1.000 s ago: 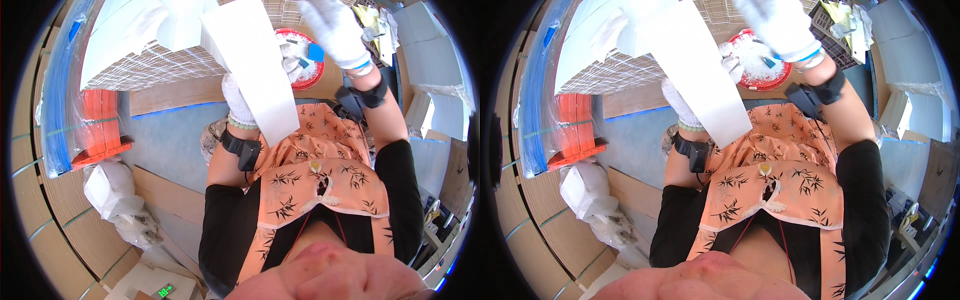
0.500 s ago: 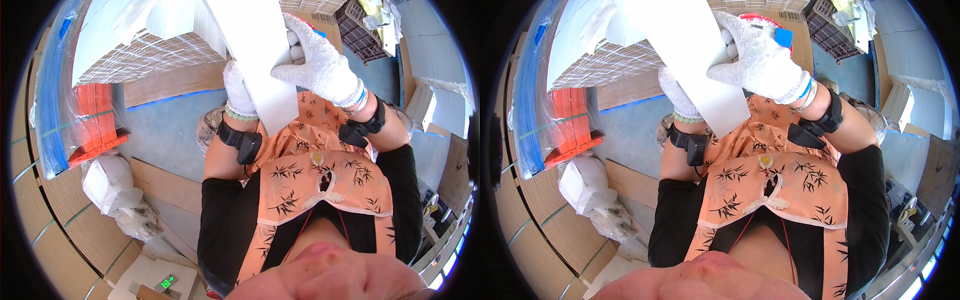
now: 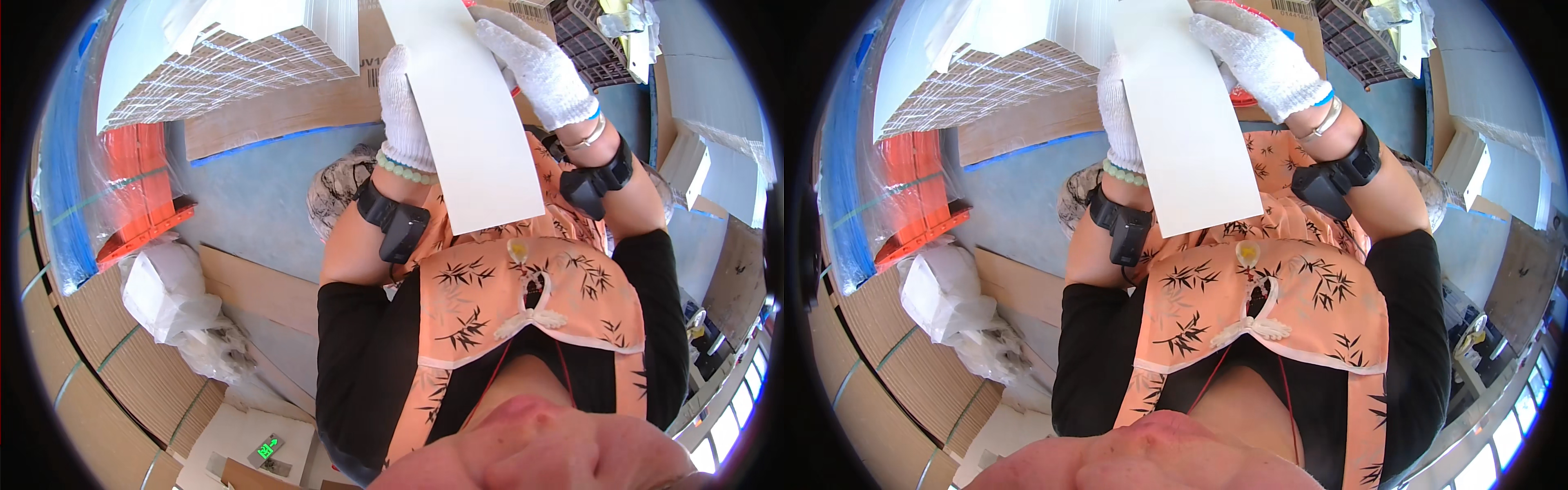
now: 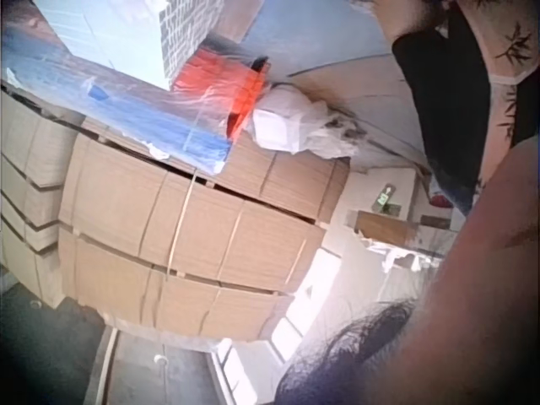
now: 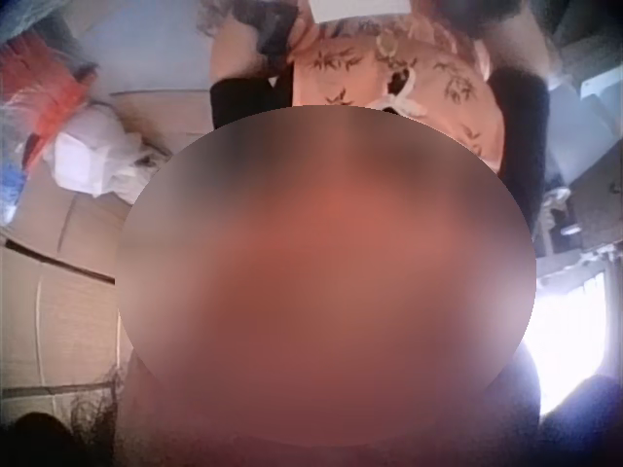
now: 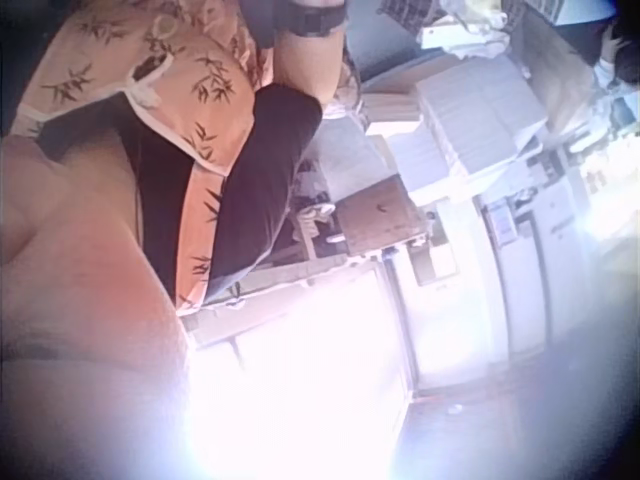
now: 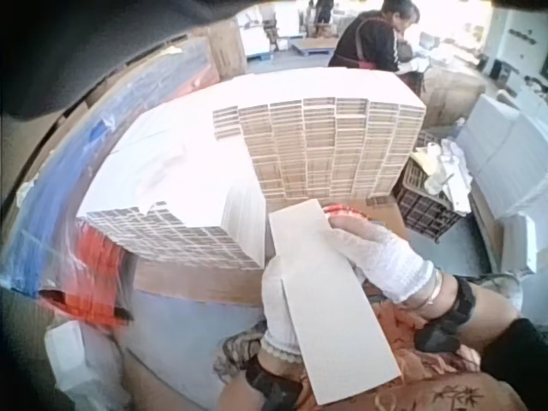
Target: The person is applying a white filler or glue to the edges and pre-drilled holes of white wooden boards using a small blue scraper and then wiping the excess off with a cloth.
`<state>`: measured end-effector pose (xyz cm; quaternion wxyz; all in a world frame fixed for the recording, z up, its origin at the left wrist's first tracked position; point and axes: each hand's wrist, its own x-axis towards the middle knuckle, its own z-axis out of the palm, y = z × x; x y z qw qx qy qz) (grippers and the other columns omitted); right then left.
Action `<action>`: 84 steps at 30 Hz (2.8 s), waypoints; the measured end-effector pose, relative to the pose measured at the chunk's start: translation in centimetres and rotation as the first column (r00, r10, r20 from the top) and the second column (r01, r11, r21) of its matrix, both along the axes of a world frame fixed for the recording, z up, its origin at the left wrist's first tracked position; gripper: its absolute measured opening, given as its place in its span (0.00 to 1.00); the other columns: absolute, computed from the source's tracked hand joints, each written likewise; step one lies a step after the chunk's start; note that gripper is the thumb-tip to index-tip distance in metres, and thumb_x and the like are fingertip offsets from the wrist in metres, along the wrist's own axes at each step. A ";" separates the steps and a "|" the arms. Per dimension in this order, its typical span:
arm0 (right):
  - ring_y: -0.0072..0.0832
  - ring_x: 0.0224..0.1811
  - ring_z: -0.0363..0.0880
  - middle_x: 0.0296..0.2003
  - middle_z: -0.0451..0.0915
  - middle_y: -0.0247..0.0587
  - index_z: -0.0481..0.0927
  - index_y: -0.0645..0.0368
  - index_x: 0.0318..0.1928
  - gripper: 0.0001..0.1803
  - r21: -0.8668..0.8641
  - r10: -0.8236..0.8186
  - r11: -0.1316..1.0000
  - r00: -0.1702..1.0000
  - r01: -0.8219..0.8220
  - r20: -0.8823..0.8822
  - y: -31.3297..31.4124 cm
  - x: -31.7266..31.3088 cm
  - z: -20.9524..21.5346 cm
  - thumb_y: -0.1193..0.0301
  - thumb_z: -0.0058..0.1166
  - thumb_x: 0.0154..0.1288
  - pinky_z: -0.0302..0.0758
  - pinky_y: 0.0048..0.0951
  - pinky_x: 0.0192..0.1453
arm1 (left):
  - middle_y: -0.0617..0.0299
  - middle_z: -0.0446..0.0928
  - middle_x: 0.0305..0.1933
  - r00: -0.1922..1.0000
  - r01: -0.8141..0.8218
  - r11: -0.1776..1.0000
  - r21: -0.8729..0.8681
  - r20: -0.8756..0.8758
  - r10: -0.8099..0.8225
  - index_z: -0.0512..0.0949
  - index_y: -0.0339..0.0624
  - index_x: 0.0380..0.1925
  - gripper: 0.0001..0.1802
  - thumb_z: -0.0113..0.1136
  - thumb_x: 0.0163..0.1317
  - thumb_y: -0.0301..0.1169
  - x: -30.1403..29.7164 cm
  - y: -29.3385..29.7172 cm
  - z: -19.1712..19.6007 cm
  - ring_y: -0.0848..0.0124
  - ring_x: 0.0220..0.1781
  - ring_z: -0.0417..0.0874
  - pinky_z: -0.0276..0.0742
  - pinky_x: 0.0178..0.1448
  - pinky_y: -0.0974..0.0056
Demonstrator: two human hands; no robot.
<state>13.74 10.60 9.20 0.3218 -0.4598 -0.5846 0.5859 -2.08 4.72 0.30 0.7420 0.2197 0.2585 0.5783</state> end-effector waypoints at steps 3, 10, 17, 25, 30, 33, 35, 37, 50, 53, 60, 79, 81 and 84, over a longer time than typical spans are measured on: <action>0.24 0.49 0.77 0.50 0.79 0.41 0.72 0.64 0.65 0.24 -0.079 0.020 0.997 1.000 -0.021 -0.009 -0.2 0.0 0.4 0.62 0.49 0.77 0.75 0.25 0.52 | 0.49 0.66 0.71 0.728 0.151 0.971 0.186 0.644 -0.237 0.57 0.42 0.73 0.34 0.35 0.78 0.54 -0.2 0.5 -1.3 0.58 0.69 0.73 0.81 0.64 0.56; 0.29 0.43 0.80 0.45 0.81 0.42 0.72 0.65 0.65 0.32 0.197 -0.075 0.980 0.909 -0.008 0.410 -2.3 -2.0 2.5 0.57 0.61 0.68 0.78 0.29 0.45 | 0.46 0.69 0.67 0.791 0.181 0.980 0.086 0.579 -0.197 0.61 0.41 0.70 0.41 0.36 0.73 0.63 -0.5 1.1 1.2 0.53 0.65 0.76 0.80 0.65 0.53; 0.45 0.52 0.82 0.53 0.79 0.54 0.61 0.63 0.72 0.50 0.500 0.210 0.779 0.909 -0.378 0.359 -4.7 0.7 -1.4 0.60 0.72 0.52 0.78 0.37 0.58 | 0.49 0.77 0.55 0.954 -0.270 0.961 -0.065 -0.154 0.258 0.69 0.41 0.60 0.37 0.47 0.70 0.63 -0.2 2.1 -0.4 0.60 0.52 0.81 0.81 0.56 0.55; 0.49 0.56 0.81 0.57 0.77 0.61 0.60 0.53 0.74 0.41 0.133 0.101 0.974 0.882 -0.181 0.460 -3.6 5.2 -6.1 0.71 0.53 0.59 0.76 0.38 0.61 | 0.58 0.79 0.54 0.926 -0.346 0.918 -0.196 -0.230 0.300 0.73 0.38 0.58 0.20 0.57 0.73 0.39 3.3 2.6 -1.3 0.66 0.54 0.81 0.81 0.58 0.59; 0.51 0.60 0.78 0.63 0.72 0.59 0.63 0.53 0.72 0.45 0.301 -0.050 0.948 0.884 -0.104 0.464 -4.8 9.1 -4.7 0.61 0.65 0.54 0.76 0.40 0.63 | 0.57 0.81 0.51 0.894 -0.357 0.926 -0.124 -0.334 0.300 0.73 0.36 0.56 0.17 0.57 0.73 0.33 7.9 3.6 -1.9 0.64 0.51 0.84 0.82 0.57 0.57; 0.54 0.60 0.76 0.63 0.70 0.57 0.68 0.53 0.69 0.47 0.559 -0.284 0.810 0.716 -0.177 0.638 -6.8 11.0 -2.7 0.55 0.70 0.47 0.77 0.45 0.60 | 0.55 0.81 0.50 0.926 -0.268 0.954 -0.137 -0.309 0.216 0.75 0.36 0.54 0.15 0.55 0.74 0.33 11.2 5.4 1.2 0.63 0.49 0.84 0.83 0.56 0.56; 0.54 0.58 0.76 0.58 0.72 0.57 0.70 0.52 0.67 0.45 0.564 -0.362 0.816 0.654 -0.121 0.664 -7.2 12.1 -1.5 0.56 0.69 0.46 0.78 0.47 0.57 | 0.55 0.81 0.53 0.984 -0.165 0.983 -0.077 -0.077 0.159 0.76 0.34 0.56 0.17 0.54 0.75 0.34 12.6 6.6 1.4 0.63 0.53 0.83 0.81 0.59 0.58; 0.52 0.54 0.78 0.55 0.74 0.56 0.71 0.52 0.66 0.45 0.624 -0.481 0.782 0.637 0.000 0.602 -6.9 15.4 -2.0 0.57 0.69 0.45 0.79 0.47 0.55 | 0.56 0.81 0.53 0.968 -0.126 0.992 -0.020 -0.220 0.119 0.76 0.37 0.56 0.18 0.55 0.75 0.39 15.8 6.1 4.2 0.63 0.51 0.83 0.81 0.56 0.58; 0.53 0.57 0.79 0.56 0.77 0.60 0.68 0.46 0.71 0.48 0.611 -0.689 0.493 -0.151 0.619 0.709 -13.0 54.3 -10.7 0.48 0.67 0.47 0.77 0.43 0.61 | 0.60 0.78 0.45 0.831 0.113 0.875 -0.470 -0.438 -0.343 0.74 0.42 0.57 0.22 0.54 0.73 0.46 8.9 2.9 -4.4 0.71 0.38 0.78 0.73 0.36 0.69; 0.53 0.60 0.78 0.59 0.75 0.60 0.65 0.46 0.73 0.50 0.508 -0.516 0.546 -0.211 0.666 0.830 -12.5 57.6 -10.2 0.47 0.64 0.49 0.76 0.45 0.63 | 0.62 0.78 0.45 0.728 -0.099 0.817 -0.568 -0.601 -0.330 0.74 0.42 0.57 0.23 0.55 0.70 0.46 6.8 1.1 -4.6 0.74 0.37 0.77 0.72 0.37 0.70; 0.52 0.66 0.74 0.64 0.71 0.58 0.60 0.46 0.76 0.55 0.411 -0.345 0.488 -0.262 0.770 0.901 -11.1 65.3 -13.5 0.39 0.63 0.49 0.72 0.47 0.68 | 0.65 0.77 0.44 0.609 -0.214 0.763 -0.610 -0.694 -0.384 0.73 0.42 0.59 0.26 0.55 0.70 0.48 7.9 0.0 -3.4 0.75 0.37 0.76 0.71 0.36 0.72; 0.51 0.59 0.80 0.57 0.79 0.58 0.71 0.56 0.65 0.47 0.310 -0.463 0.404 -0.100 0.861 0.881 -13.2 68.4 -17.3 0.44 0.68 0.48 0.76 0.44 0.64 | 0.62 0.78 0.47 0.714 -0.181 0.762 -0.622 -0.616 -0.333 0.74 0.40 0.59 0.27 0.52 0.71 0.49 6.5 -0.4 -4.1 0.73 0.42 0.78 0.76 0.43 0.67; 0.51 0.59 0.80 0.57 0.79 0.58 0.71 0.54 0.66 0.46 0.327 -0.487 0.412 -0.098 0.850 0.868 -13.5 68.0 -17.3 0.47 0.68 0.47 0.76 0.43 0.64 | 0.61 0.78 0.47 0.703 -0.214 0.751 -0.624 -0.632 -0.326 0.74 0.40 0.59 0.27 0.52 0.72 0.50 5.4 -0.7 -4.6 0.73 0.42 0.78 0.76 0.43 0.68; 0.50 0.59 0.80 0.58 0.79 0.59 0.70 0.53 0.68 0.47 0.337 -0.470 0.433 -0.110 0.836 0.876 -13.4 67.0 -16.8 0.48 0.68 0.46 0.76 0.42 0.64 | 0.62 0.78 0.48 0.705 -0.259 0.731 -0.631 -0.641 -0.304 0.74 0.40 0.60 0.27 0.52 0.72 0.50 4.4 -1.5 -5.3 0.73 0.41 0.78 0.76 0.42 0.69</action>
